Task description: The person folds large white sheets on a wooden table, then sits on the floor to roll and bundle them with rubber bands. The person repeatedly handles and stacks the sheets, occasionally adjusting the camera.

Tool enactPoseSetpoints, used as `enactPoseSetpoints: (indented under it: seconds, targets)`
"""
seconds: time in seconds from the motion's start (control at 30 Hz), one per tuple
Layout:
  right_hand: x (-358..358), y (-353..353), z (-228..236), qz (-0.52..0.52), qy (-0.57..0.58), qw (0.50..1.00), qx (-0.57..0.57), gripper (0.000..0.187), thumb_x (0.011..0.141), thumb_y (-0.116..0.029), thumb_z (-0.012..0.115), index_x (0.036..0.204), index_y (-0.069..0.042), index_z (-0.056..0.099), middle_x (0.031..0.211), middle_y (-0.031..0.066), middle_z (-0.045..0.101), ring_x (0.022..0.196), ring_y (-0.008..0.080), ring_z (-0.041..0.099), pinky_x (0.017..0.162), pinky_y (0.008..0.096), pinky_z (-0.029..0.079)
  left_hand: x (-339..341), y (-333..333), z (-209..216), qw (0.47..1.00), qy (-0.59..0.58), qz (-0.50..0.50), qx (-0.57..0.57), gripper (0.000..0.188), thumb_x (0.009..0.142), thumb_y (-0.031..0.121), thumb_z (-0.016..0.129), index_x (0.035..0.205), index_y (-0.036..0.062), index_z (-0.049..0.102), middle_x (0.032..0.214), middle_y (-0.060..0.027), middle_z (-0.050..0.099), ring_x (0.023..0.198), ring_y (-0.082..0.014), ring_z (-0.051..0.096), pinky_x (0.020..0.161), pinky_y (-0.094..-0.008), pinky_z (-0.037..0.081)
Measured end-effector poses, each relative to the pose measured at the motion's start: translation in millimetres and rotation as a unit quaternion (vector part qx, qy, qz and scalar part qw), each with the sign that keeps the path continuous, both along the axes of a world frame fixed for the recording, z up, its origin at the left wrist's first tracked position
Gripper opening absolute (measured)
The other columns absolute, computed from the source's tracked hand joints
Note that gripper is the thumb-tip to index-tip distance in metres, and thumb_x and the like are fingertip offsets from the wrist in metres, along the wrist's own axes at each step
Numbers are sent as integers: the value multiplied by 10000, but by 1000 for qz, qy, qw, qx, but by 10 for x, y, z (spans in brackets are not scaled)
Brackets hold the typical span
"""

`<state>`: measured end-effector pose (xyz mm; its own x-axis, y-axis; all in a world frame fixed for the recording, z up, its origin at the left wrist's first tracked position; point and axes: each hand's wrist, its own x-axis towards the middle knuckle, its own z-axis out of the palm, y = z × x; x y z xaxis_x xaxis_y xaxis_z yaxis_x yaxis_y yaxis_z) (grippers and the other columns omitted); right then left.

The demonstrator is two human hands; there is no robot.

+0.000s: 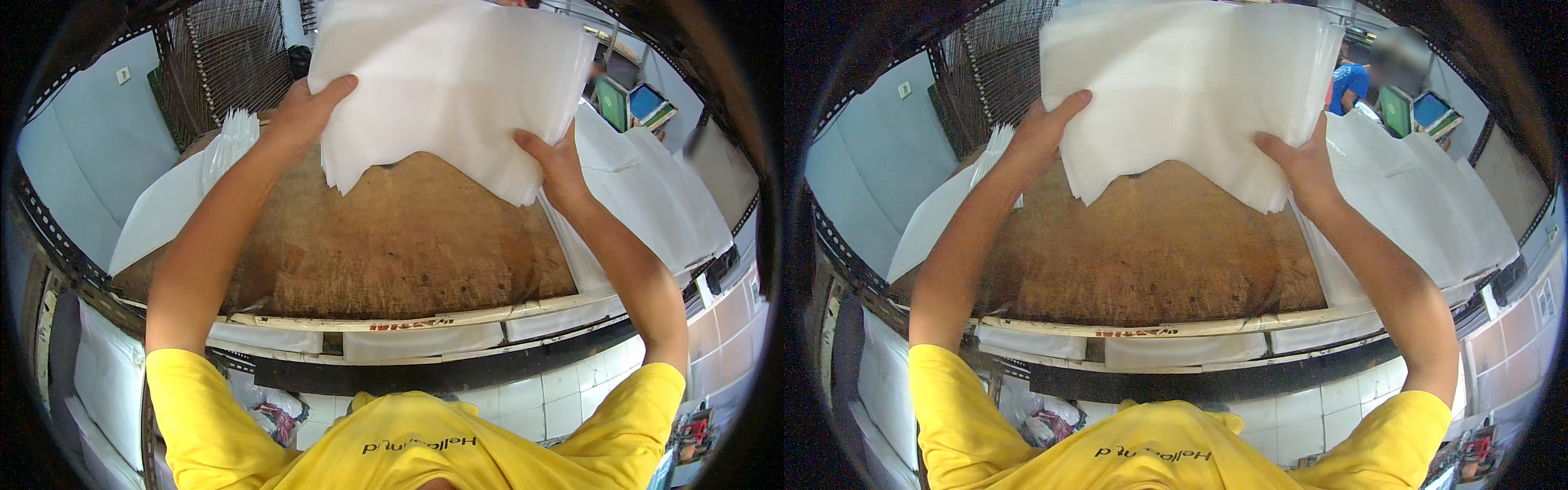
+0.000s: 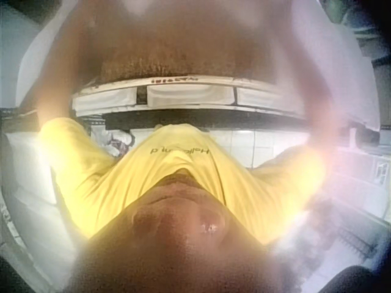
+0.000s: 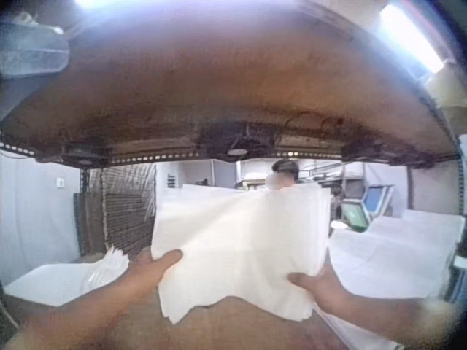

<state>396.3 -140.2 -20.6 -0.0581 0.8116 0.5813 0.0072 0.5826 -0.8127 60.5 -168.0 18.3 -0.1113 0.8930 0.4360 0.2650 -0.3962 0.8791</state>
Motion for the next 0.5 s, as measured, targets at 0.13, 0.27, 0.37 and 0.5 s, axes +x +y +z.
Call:
enactPoseSetpoints:
  seconds: [0.13, 0.27, 0.37, 0.5]
  targets:
    - [0, 54, 126, -41, 16, 999, 30, 750, 799, -150, 764, 1412, -6, 357, 1219, 182, 582, 1109, 275, 618, 929, 392, 531, 22, 9, 189, 995, 22, 93, -26, 668, 900, 413, 677, 1325, -82, 534, 1195, -242, 643, 1100, -278, 633, 983, -374, 483]
    - [289, -88, 553, 13, -49, 989, -136, 608, 810, -175, 750, 1336, -8, 496, 1093, 145, 662, 969, 244, 679, 849, 391, 568, -362, 43, 491, 992, 16, 16, -121, 638, 871, 411, 700, 1254, -88, 589, 1065, -229, 695, 901, -284, 710, 785, -390, 584]
    - [385, -136, 668, 123, -75, 957, -253, 604, 814, -195, 755, 1341, -26, 513, 1106, 131, 672, 966, 233, 692, 855, 399, 580, -603, 105, 321, 975, 97, 24, -196, 593, 855, 399, 705, 1182, -91, 633, 998, -208, 712, 810, -283, 715, 756, -402, 578]
    - [378, -51, 270, 97, -175, 935, -294, 694, 839, -198, 752, 1416, -31, 404, 1208, 133, 622, 1030, 243, 676, 905, 419, 577, -643, 274, -186, 928, 272, 5, -253, 515, 845, 341, 685, 1139, -81, 660, 954, -180, 722, 755, -252, 711, 721, -381, 577]
